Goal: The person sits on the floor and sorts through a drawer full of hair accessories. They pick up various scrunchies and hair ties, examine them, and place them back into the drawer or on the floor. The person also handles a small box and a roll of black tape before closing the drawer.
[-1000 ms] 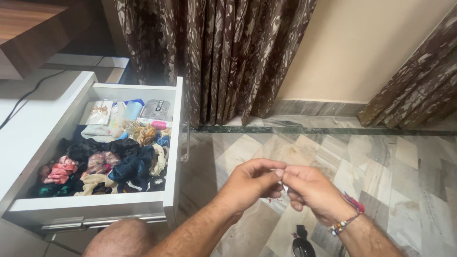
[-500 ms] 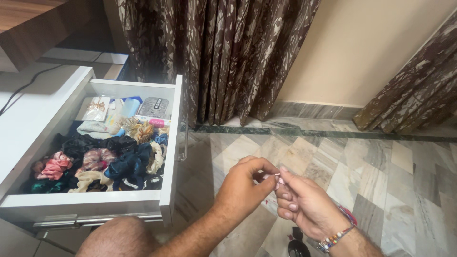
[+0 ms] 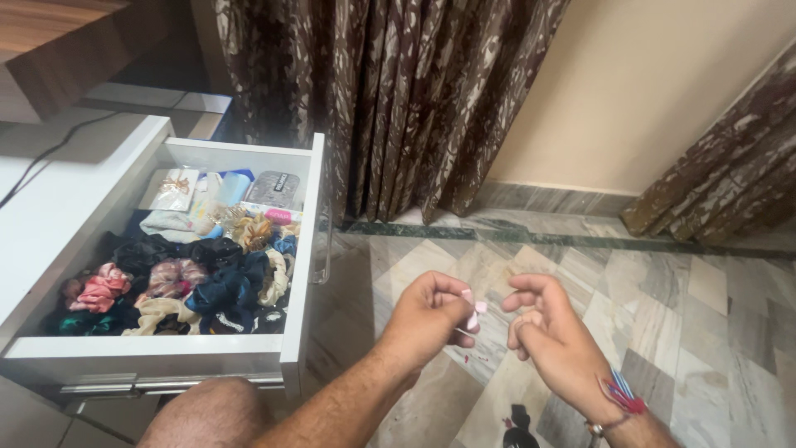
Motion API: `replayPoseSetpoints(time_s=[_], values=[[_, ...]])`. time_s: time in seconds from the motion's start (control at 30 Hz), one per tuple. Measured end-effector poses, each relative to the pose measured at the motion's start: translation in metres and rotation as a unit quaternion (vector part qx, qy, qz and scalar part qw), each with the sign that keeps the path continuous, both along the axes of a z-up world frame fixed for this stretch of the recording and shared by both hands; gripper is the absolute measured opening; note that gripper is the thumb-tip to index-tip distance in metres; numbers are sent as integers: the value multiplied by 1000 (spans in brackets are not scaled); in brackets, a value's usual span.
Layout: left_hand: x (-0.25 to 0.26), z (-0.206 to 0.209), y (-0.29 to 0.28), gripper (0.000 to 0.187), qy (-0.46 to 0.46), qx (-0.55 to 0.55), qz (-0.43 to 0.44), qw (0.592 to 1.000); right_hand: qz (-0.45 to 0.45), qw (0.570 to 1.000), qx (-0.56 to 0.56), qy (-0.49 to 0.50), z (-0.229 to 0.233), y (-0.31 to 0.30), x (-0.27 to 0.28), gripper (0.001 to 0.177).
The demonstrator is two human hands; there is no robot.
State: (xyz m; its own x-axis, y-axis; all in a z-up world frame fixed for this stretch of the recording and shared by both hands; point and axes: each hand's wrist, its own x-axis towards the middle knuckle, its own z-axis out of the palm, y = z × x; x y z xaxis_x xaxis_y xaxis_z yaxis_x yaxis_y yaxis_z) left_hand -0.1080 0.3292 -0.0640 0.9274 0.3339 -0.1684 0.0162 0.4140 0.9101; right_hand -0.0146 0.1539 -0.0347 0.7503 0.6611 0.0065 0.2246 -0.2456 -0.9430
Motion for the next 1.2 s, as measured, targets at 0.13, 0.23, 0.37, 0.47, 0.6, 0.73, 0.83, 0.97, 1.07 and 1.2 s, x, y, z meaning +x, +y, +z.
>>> replayPoseSetpoints(time_s=[0.13, 0.23, 0.37, 0.47, 0.6, 0.73, 0.83, 0.97, 1.07, 1.2], values=[[-1, -2, -6, 33, -25, -5, -5, 1000, -1, 999, 26, -20, 8, 7, -7, 47], [-1, -5, -6, 33, -43, -10, -11, 999, 29, 998, 57, -12, 4, 12, -14, 40], [-1, -7, -6, 26, -51, -3, -15, 999, 11, 996, 12, -83, 8, 16, -23, 35], [-2, -5, -4, 20, -79, -20, -20, 996, -8, 989, -23, -147, 14, 22, -27, 37], [-11, 2, 4, 18, -59, -58, -17, 996, -12, 973, -51, -224, 15, 29, -29, 39], [-20, 10, 9, 19, -91, -91, -19, 992, -6, 964, -57, -260, 15, 38, -23, 44], [-29, 18, 19, 18, -104, -102, -3, 989, -9, 951, -62, -302, 18, 55, -16, 52], [-40, 28, 43, 16, -108, -132, 35, 985, 24, 938, -57, -341, 21, 85, -6, 67], [-47, 32, 64, 14, -99, -116, 60, 986, 36, 941, -9, -338, 15, 107, -7, 74], [-43, 45, 136, 8, -143, -27, 128, 981, 39, 940, 12, -339, 4, 124, -8, 79]])
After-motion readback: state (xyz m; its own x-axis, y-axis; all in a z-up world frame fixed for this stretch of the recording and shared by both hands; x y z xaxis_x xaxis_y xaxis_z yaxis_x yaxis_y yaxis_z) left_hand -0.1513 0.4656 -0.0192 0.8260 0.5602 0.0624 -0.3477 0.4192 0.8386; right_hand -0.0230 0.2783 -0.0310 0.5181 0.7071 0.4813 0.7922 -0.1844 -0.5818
